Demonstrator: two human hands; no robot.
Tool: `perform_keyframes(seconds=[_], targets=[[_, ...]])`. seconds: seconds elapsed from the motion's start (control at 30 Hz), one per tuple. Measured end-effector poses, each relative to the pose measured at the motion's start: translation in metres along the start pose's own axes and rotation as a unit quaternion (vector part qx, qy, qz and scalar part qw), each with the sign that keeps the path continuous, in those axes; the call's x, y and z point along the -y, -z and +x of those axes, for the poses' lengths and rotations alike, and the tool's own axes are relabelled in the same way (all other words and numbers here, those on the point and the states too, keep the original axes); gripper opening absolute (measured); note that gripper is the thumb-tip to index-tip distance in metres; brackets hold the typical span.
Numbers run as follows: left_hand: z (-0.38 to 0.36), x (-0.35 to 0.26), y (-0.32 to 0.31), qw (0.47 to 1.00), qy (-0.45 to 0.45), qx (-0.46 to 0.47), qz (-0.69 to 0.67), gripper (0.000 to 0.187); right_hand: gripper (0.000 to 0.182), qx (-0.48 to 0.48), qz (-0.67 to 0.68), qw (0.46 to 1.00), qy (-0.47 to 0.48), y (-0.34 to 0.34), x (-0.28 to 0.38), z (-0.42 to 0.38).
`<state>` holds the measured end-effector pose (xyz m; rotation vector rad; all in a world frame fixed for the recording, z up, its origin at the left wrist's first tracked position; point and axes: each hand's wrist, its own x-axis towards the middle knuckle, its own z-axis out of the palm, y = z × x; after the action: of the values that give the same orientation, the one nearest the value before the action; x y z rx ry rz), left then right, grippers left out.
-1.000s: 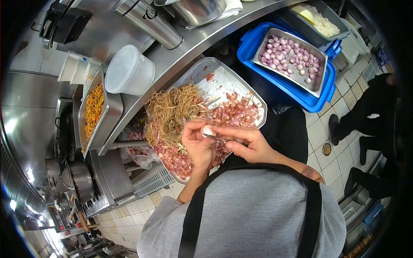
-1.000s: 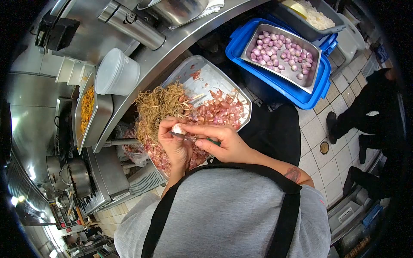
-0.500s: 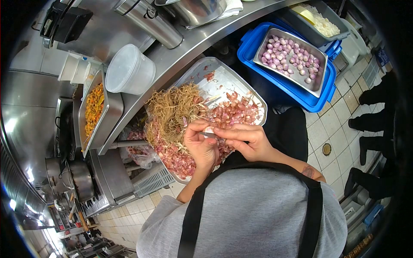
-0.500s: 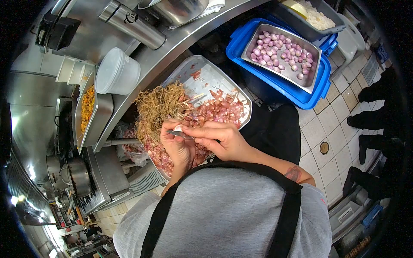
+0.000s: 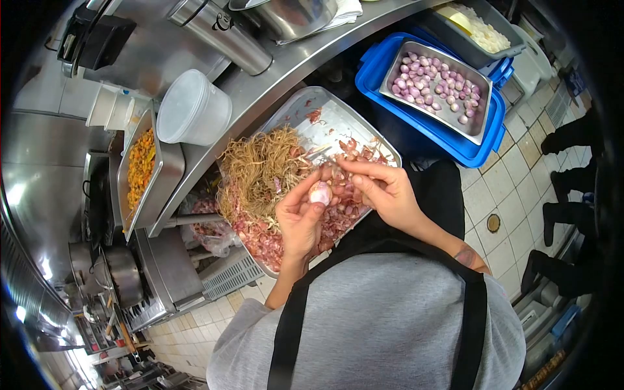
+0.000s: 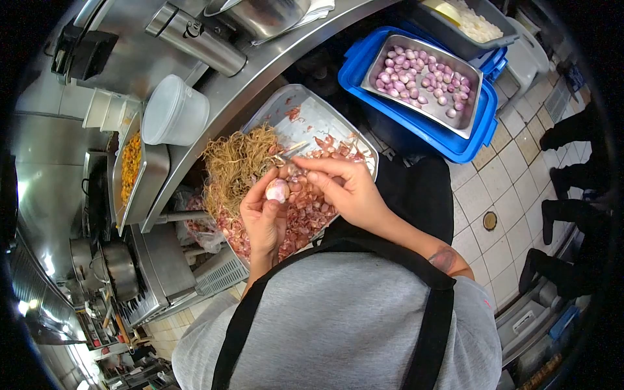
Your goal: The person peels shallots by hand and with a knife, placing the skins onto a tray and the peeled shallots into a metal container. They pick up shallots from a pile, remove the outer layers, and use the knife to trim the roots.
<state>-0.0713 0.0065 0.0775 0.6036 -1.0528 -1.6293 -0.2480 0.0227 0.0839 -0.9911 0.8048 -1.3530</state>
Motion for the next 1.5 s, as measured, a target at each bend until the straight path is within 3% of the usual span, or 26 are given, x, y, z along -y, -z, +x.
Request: perform_keyframes(seconds=[0.13, 0.3, 0.4, 0.6, 0.63, 0.73, 1.03, 1.13, 1.2, 1.23, 1.33, 1.43, 1.5], targets=[[0.003, -0.006, -0.008, 0.999, 0.012, -0.022, -0.025, 0.047, 0.025, -0.061, -0.09, 0.993, 0.046, 0.003, -0.004, 0.002], [0.007, -0.007, -0.008, 0.997, 0.017, -0.061, -0.046, 0.049, 0.027, -0.026, -0.208, 0.974, 0.081, -0.001, 0.001, -0.001], [0.007, -0.002, -0.004, 0.994, 0.005, -0.064, -0.084, 0.046, 0.031, -0.004, -0.212, 0.967, 0.144, -0.004, 0.001, -0.001], [0.007, 0.009, -0.003, 0.986, -0.015, -0.07, -0.154, 0.038, 0.036, 0.059, -0.16, 0.981, 0.092, -0.014, 0.003, -0.01], [0.007, 0.009, -0.006, 0.984, -0.018, -0.074, -0.162, 0.037, 0.037, 0.048, -0.169, 0.972, 0.153, -0.016, -0.006, -0.007], [0.006, 0.011, -0.008, 0.984, -0.022, -0.06, -0.167, 0.038, 0.037, 0.08, -0.173, 0.972, 0.137, -0.013, -0.006, -0.008], [0.005, 0.015, -0.006, 0.984, -0.021, -0.045, -0.173, 0.035, 0.035, 0.078, -0.23, 0.961, 0.135, -0.01, -0.004, -0.009], [0.004, 0.014, -0.005, 0.984, -0.009, -0.054, -0.17, 0.036, 0.033, 0.065, -0.214, 0.954, 0.198, -0.011, -0.01, -0.006], [0.005, 0.009, -0.004, 0.986, 0.006, -0.041, -0.163, 0.038, 0.032, 0.091, -0.024, 0.995, 0.015, -0.011, -0.005, -0.01], [0.005, 0.006, -0.002, 0.987, 0.013, -0.035, -0.159, 0.039, 0.032, 0.101, 0.073, 0.989, -0.078, -0.01, -0.001, -0.012], [0.002, 0.003, 0.002, 0.988, 0.018, -0.012, -0.152, 0.045, 0.03, 0.084, 0.145, 0.977, -0.129, -0.004, 0.007, -0.008], [0.002, -0.003, -0.003, 0.99, 0.042, 0.02, -0.13, 0.048, 0.031, 0.025, 0.092, 0.993, -0.075, 0.002, -0.001, -0.002], [0.002, -0.002, -0.003, 0.993, 0.042, -0.01, -0.108, 0.047, 0.032, 0.011, 0.059, 0.997, -0.054, 0.004, -0.001, -0.003]])
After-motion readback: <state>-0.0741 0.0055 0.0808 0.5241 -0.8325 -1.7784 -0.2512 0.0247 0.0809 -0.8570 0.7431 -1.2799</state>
